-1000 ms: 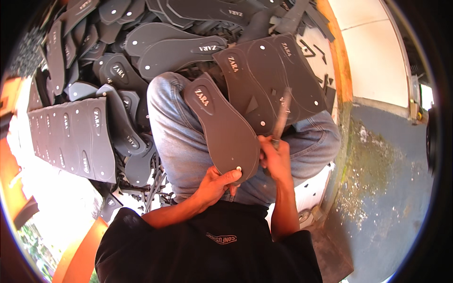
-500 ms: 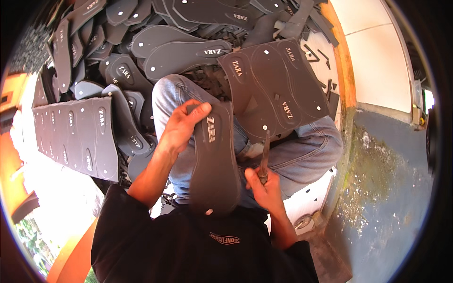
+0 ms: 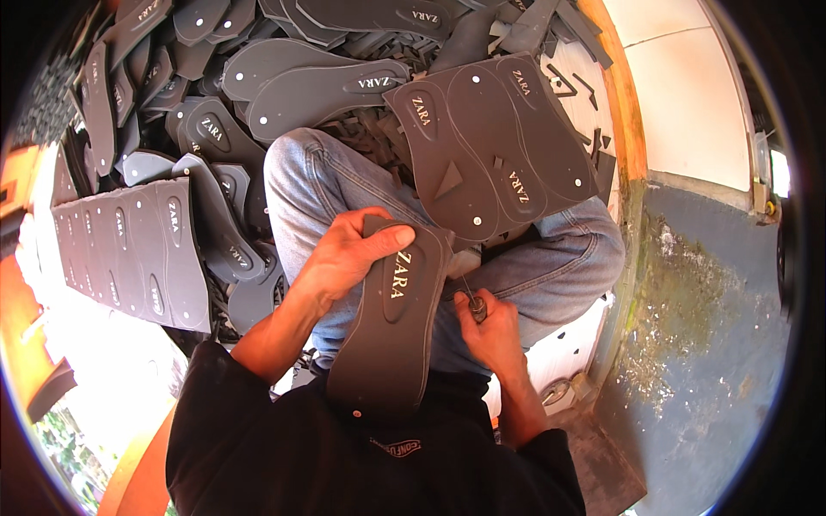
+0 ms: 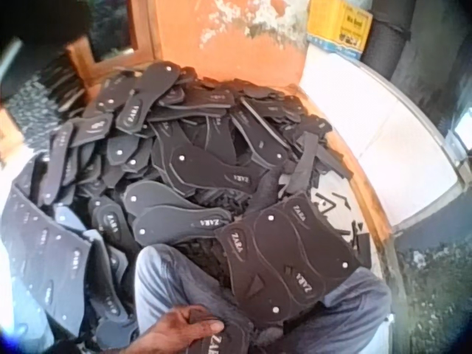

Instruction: The person, while sitting on the floor, uses a knife to cut and separate individual shoe soles from a larger sheet of black material.

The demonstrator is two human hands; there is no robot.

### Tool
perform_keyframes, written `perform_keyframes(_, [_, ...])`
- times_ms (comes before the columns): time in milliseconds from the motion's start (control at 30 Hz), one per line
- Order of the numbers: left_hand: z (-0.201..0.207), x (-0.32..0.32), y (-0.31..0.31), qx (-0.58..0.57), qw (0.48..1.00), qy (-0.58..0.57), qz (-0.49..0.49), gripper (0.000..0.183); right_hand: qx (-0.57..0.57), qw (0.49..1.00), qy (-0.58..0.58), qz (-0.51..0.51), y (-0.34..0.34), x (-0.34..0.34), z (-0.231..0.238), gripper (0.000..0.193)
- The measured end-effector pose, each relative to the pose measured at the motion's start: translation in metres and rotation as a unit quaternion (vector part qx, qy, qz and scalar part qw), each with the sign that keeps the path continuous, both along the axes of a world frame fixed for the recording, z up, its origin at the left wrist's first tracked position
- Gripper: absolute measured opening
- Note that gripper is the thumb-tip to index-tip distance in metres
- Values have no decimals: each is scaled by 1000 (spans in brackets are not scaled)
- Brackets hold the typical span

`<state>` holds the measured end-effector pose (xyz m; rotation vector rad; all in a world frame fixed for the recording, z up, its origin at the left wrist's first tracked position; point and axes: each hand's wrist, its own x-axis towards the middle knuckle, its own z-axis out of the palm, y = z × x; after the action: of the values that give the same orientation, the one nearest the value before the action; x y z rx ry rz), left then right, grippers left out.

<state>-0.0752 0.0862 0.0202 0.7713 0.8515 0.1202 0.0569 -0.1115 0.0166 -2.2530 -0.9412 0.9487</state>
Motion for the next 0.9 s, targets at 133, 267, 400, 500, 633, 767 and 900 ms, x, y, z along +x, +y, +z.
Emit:
perform_keyframes(133, [0,5,2,38,999,-2,-36,22,15,998,5,61,37,21,11,24])
perform_keyframes(267, [1,3,1,66,997,-14,-49,24,72,994,38,79,71,28,6,22])
perform_keyframes(400, [3,0,1,177,980,87,1,29,119,989,72,-47,65,34,-6,25])
perform_keyframes(500, [-5,-3,25,84,922,-33,377,19,114,970,107,-186,41,55,-7,29])
perform_keyframes(633, [-2,17,-4,-38,946,-110,302,14,113,947,114,-278,-4,56,-11,34])
perform_keyframes(767, [0,53,-52,-128,968,-130,175,12,107,970,14,-218,-18,36,11,36])
perform_keyframes(900, [4,63,-85,-193,947,-107,234,14,66,983,-53,-165,-29,19,11,32])
